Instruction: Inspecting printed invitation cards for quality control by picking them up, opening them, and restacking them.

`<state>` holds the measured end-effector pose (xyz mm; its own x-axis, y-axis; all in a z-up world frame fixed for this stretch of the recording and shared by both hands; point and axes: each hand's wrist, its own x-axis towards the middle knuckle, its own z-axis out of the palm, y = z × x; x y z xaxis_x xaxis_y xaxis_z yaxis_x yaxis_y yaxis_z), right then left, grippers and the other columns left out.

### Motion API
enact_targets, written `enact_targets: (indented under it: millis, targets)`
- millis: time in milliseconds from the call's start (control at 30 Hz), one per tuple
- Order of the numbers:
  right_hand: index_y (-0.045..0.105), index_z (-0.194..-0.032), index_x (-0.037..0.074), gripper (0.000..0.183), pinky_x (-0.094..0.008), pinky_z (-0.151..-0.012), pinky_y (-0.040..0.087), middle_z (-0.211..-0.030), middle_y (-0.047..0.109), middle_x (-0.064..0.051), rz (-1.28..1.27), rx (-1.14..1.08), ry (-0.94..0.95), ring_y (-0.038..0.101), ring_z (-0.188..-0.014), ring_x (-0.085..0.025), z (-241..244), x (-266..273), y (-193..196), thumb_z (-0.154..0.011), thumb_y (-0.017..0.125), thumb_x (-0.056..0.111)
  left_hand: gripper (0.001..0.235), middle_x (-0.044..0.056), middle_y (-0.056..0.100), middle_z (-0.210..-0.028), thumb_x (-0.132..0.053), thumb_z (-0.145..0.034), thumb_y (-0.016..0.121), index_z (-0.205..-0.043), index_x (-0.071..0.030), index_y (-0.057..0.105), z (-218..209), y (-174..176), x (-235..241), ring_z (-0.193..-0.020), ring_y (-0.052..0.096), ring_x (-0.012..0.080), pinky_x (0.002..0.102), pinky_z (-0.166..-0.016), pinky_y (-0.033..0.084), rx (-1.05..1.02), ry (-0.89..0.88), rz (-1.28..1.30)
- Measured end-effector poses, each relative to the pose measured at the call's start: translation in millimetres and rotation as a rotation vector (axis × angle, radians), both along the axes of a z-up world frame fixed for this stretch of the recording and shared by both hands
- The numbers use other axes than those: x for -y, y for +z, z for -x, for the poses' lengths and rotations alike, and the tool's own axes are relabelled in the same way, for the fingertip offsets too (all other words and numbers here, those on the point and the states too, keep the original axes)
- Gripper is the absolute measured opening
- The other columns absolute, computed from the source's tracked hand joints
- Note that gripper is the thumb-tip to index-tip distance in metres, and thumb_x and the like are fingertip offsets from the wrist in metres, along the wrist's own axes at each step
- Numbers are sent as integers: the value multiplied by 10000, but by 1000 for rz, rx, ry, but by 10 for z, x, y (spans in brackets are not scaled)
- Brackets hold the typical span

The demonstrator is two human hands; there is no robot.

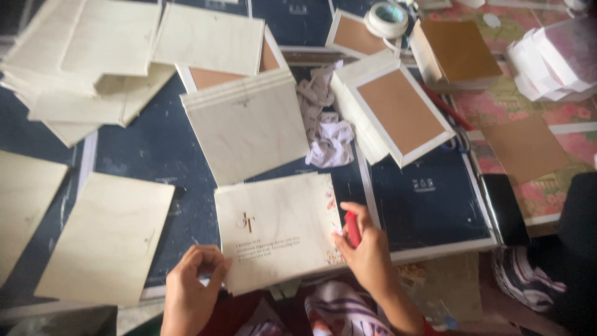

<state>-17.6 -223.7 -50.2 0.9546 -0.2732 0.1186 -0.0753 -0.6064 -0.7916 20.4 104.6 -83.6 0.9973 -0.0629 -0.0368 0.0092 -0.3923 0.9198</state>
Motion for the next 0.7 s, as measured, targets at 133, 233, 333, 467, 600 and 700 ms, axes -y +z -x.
enact_targets:
  millis: [133, 233, 333, 467, 600, 700]
  targets:
    - [712, -1292, 142, 482, -344, -807, 582, -996, 729, -86, 226, 32, 108, 756, -869, -285, -80, 13, -52, -826, 748, 27, 159, -29, 695, -706, -260, -818, 801, -745, -148, 715, -182, -1, 31, -621, 603, 118, 276, -639, 530, -261, 18, -341]
    - [716, -1321, 156, 491, -317, -753, 616, -910, 709, -67, 180, -150, 112, 762, -792, -232, -127, 4, 18, -850, 737, 23, 220, -47, 734, -678, -380, -796, 810, -737, -179, 741, -281, 139, 101, -626, 623, 96, 250, -656, 518, -539, 49, -504]
    - [674, -1371, 201, 555, -327, -900, 630, -1072, 739, -39, 151, -349, 67, 771, -992, -213, -149, 36, -122, -840, 812, 113, 229, -53, 820, -727, -371, -800, 823, -747, -165, 739, -337, 214, 201, -626, 701, 78, 202, -645, 561, -631, 89, -522]
    - [650, -1406, 259, 620, -312, -1014, 628, -1186, 743, -17, 93, -475, 39, 763, -1140, -194, -171, 66, -225, -831, 870, 185, 255, -30, 910, -835, -371, -827, 851, -788, -142, 747, -356, 236, 228, -606, 757, 94, 165, -608, 597, -723, 142, -472]
    - [690, -1326, 166, 492, -280, -939, 658, -1078, 756, -20, 102, -386, 135, 791, -1028, -165, -173, 89, -123, -857, 836, 177, 242, -36, 920, -872, -351, -840, 862, -804, -131, 768, -396, 367, 248, -630, 736, 98, 189, -644, 606, -749, 138, -474]
    - [650, -1378, 173, 570, -308, -1020, 615, -1127, 738, -33, 65, -397, 144, 768, -1119, -198, -165, 89, -149, -844, 852, 161, 276, 7, 934, -908, -352, -855, 881, -851, -92, 788, -426, 409, 227, -652, 765, 124, 198, -662, 622, -822, 114, -406]
